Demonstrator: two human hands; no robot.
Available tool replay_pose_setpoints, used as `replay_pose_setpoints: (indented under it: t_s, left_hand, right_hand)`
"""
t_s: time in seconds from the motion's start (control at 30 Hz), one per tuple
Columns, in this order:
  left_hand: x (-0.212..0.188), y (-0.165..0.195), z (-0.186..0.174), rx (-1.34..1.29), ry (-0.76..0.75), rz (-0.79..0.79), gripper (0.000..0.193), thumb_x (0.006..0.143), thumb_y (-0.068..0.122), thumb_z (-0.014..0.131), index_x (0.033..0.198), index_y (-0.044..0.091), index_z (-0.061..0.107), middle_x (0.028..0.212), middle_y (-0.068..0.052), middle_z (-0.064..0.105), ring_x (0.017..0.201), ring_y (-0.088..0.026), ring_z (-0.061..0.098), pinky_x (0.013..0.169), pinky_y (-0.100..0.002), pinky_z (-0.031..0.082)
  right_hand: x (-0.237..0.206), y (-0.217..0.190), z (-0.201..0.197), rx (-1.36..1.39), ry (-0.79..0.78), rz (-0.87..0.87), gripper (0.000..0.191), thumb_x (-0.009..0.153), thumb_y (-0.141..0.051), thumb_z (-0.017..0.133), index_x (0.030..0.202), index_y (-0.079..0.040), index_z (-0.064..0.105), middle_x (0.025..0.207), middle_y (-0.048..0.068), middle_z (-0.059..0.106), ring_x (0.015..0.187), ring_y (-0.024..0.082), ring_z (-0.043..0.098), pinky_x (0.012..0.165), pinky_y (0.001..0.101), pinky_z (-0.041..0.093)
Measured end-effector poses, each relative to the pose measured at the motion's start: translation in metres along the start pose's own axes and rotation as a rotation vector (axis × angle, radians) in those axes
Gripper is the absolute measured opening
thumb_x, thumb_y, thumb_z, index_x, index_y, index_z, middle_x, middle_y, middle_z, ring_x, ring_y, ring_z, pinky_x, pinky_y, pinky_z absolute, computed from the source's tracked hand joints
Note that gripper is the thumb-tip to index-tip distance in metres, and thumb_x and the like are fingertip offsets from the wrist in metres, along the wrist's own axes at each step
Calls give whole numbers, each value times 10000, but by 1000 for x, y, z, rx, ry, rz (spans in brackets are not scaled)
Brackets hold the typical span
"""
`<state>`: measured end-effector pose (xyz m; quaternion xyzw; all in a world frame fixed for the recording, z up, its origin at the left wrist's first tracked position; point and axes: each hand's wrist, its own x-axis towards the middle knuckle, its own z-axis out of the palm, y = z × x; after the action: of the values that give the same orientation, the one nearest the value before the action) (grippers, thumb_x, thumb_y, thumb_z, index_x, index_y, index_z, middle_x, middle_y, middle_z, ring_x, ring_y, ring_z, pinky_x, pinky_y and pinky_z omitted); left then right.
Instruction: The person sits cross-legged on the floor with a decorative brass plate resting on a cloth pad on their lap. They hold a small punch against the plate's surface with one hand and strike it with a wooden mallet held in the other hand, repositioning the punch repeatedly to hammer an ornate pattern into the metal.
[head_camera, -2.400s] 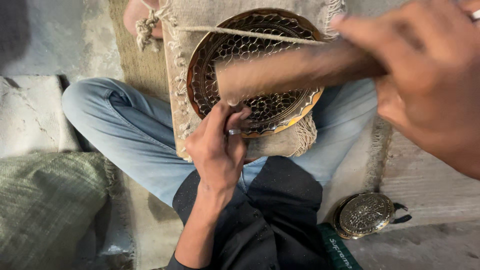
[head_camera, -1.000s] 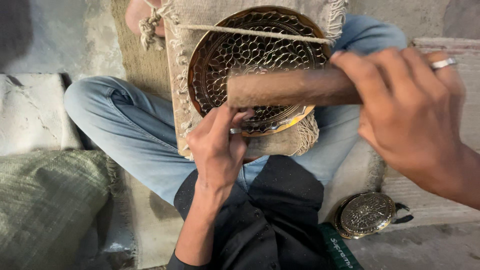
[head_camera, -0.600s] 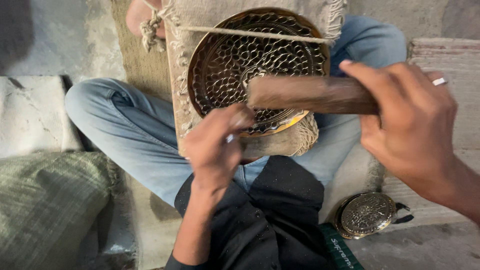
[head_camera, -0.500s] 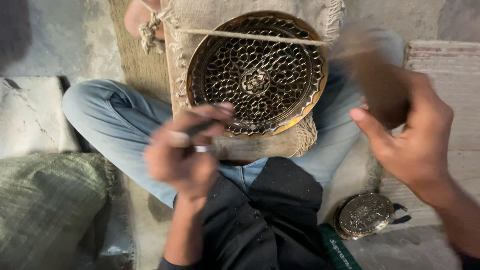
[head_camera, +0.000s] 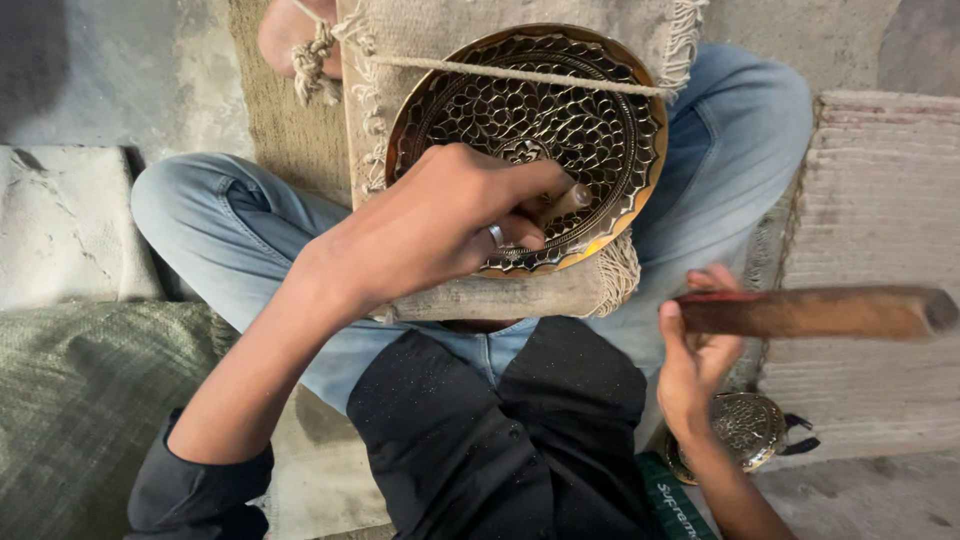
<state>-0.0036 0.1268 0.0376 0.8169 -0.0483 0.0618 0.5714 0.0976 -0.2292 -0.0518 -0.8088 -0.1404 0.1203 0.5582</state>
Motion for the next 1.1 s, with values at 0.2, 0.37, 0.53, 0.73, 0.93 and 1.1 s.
replay_pose_setpoints:
  t_s: [0.2, 0.37, 0.53, 0.73, 0.93, 1.1]
  left_hand:
    - [-10, -6, 10, 46, 65, 18, 386, 744, -141, 573, 1100, 5, 604, 903, -155, 749, 939, -307, 763, 779, -419, 583]
    - [-11, -8, 12, 20, 61, -4, 436, 740, -129, 582, 1148, 17, 631, 898, -140, 764, 925, -296, 771, 782, -401, 594]
    - [-10, -8, 12, 59, 67, -14, 458, 734, -129, 585, 1161, 25, 650, 887, -132, 771, 897, -303, 768, 761, -405, 592]
    - [-10, -11, 14, 55, 76, -3, 450, 722, -147, 550, 1141, -9, 638, 906, -146, 768, 908, -266, 784, 784, -379, 611]
    - [-11, -12, 14, 37, 67, 1, 401, 724, -147, 559, 1098, -18, 626, 917, -150, 773, 938, -254, 786, 792, -373, 612]
    - [-12, -13, 12, 38, 36, -27, 393, 702, -147, 563, 1071, -20, 611, 893, -145, 772, 951, -260, 783, 784, -383, 607]
  right_hand:
    - [30, -20, -15, 7, -162, 0, 325, 1040, -107, 747, 1254, -3, 524, 1130, 80, 683, 994, 121, 668, 935, 264, 544]
    - [68, -64, -22, -508, -305, -304, 395, 1010, -54, 822, 1231, 45, 509, 1049, 112, 732, 964, 165, 726, 900, 286, 566]
    - [81, -87, -19, -443, -231, -321, 409, 999, -47, 831, 1244, 33, 514, 1045, 117, 697, 915, 140, 693, 855, 262, 551]
    - [81, -80, -18, -608, -285, -377, 328, 970, 69, 769, 1234, 53, 574, 1032, 159, 697, 946, 167, 691, 875, 290, 551]
    - [78, -69, -19, -570, -279, -347, 356, 977, 50, 808, 1228, 47, 555, 1049, 153, 695, 968, 164, 691, 877, 298, 549]
    - [78, -68, -17, -643, -269, -358, 343, 968, 59, 825, 1197, 50, 570, 1006, 143, 684, 910, 176, 663, 852, 303, 531]
